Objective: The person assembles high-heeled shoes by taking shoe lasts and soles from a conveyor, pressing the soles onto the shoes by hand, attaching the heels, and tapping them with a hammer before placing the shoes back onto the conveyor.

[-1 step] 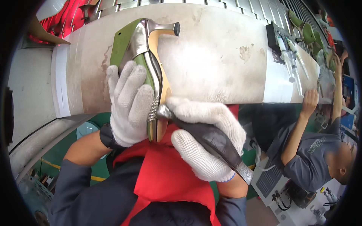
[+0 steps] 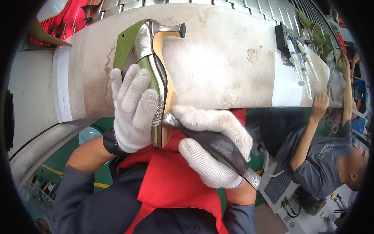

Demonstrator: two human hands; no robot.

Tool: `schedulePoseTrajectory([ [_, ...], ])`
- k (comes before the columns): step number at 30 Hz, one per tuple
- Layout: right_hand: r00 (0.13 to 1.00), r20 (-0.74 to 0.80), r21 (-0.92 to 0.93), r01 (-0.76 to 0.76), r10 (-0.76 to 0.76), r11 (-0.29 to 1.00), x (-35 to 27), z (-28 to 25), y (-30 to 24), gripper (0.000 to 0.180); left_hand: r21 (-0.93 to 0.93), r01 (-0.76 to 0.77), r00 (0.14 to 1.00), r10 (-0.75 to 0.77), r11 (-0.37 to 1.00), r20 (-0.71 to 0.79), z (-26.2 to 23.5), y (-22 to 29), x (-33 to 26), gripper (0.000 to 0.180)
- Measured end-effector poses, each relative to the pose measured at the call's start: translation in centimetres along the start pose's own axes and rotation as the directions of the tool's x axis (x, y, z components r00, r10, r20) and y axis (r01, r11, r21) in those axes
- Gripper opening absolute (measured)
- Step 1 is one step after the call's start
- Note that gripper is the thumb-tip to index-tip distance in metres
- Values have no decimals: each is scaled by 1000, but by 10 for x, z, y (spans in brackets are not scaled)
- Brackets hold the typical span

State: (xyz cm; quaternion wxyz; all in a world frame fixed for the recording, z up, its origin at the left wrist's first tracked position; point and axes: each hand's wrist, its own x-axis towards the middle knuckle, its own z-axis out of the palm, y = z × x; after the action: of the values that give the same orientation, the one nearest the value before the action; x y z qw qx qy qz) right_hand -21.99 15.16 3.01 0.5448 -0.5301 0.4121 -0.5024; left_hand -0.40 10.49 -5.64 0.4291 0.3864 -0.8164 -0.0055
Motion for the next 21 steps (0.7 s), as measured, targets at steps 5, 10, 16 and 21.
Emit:
schedulePoseTrajectory([
  [5,998,22,105,50,-53,993,-17,4,12,41,-28,16,999,-14,999,50,-3,2,0,45],
  [10,983,83,-207,-142,162,968,-8,-1,-12,38,-61,56,997,-52,997,56,-5,5,1,39],
  [16,931,174,-300,-260,321,918,44,-12,-53,22,-68,16,998,-20,998,-59,13,7,7,41],
  [21,971,52,76,-236,233,969,9,-12,-22,33,-39,32,999,-32,999,1,8,6,7,50],
])
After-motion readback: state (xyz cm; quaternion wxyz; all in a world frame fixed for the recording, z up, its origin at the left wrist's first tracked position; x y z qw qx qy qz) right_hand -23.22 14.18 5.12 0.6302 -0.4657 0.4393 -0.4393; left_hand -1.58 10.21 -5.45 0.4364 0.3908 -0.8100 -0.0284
